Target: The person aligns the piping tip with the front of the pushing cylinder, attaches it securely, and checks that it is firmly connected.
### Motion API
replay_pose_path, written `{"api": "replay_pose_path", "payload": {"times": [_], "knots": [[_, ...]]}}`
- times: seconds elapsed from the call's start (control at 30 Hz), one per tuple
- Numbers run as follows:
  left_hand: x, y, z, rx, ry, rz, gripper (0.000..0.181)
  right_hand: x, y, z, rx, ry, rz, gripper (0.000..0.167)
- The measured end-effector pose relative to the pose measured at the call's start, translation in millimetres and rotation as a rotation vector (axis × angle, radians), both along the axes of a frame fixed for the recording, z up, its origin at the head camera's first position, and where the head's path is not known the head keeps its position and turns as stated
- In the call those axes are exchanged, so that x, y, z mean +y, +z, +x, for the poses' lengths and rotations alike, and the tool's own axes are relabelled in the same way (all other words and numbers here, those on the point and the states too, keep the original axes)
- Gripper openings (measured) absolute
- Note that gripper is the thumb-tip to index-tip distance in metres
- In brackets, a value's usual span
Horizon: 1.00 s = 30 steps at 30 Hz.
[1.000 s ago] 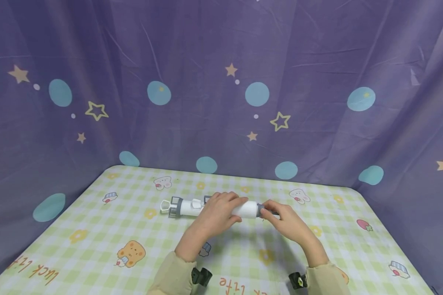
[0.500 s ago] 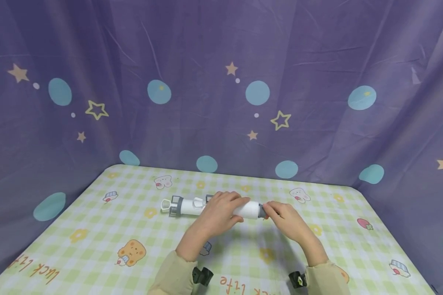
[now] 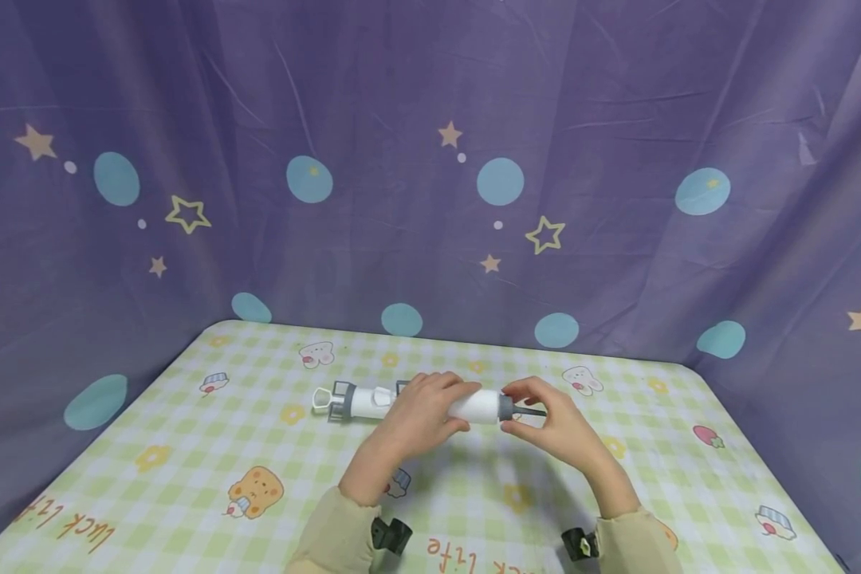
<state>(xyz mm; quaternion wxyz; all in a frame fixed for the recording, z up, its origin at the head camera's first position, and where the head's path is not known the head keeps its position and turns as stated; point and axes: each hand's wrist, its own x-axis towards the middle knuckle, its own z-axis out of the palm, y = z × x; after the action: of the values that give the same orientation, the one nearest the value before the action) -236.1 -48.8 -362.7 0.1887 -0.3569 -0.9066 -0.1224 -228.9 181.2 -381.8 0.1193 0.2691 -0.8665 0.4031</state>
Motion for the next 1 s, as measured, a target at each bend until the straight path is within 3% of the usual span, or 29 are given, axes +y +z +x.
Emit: {"api": "replay_pose_path", "payload": {"times": [0.17,0.3,0.4,0.6,1.0], "knots": [[-0.4,0.0,-0.6,0.007,-0.006,0.007,0.051,-7,13.5,9.7,0.015,0.011,0.002,0.036],[-0.2,-0.1,0.0,0.0,-0.007,0.004,0.052,-4,10.3,7.8,0.001,0.004,0.007,0.031],[0.0,0.0,0.4,-0.001,-0.005,0.0,0.052,1,-1.9,-0.9,-0.03,-0.007,0.006,0.03],[0.7,1.0,1.4,0.019,-0.014,0.0,0.053,2,-2.1,-1.0,-0.078,-0.022,-0.003,0.027],[2.5,3.4,5.4,0.006,-0.024,-0.005,0.053,2,1.4,0.3,-0.087,-0.033,0.046,0.017]]}}
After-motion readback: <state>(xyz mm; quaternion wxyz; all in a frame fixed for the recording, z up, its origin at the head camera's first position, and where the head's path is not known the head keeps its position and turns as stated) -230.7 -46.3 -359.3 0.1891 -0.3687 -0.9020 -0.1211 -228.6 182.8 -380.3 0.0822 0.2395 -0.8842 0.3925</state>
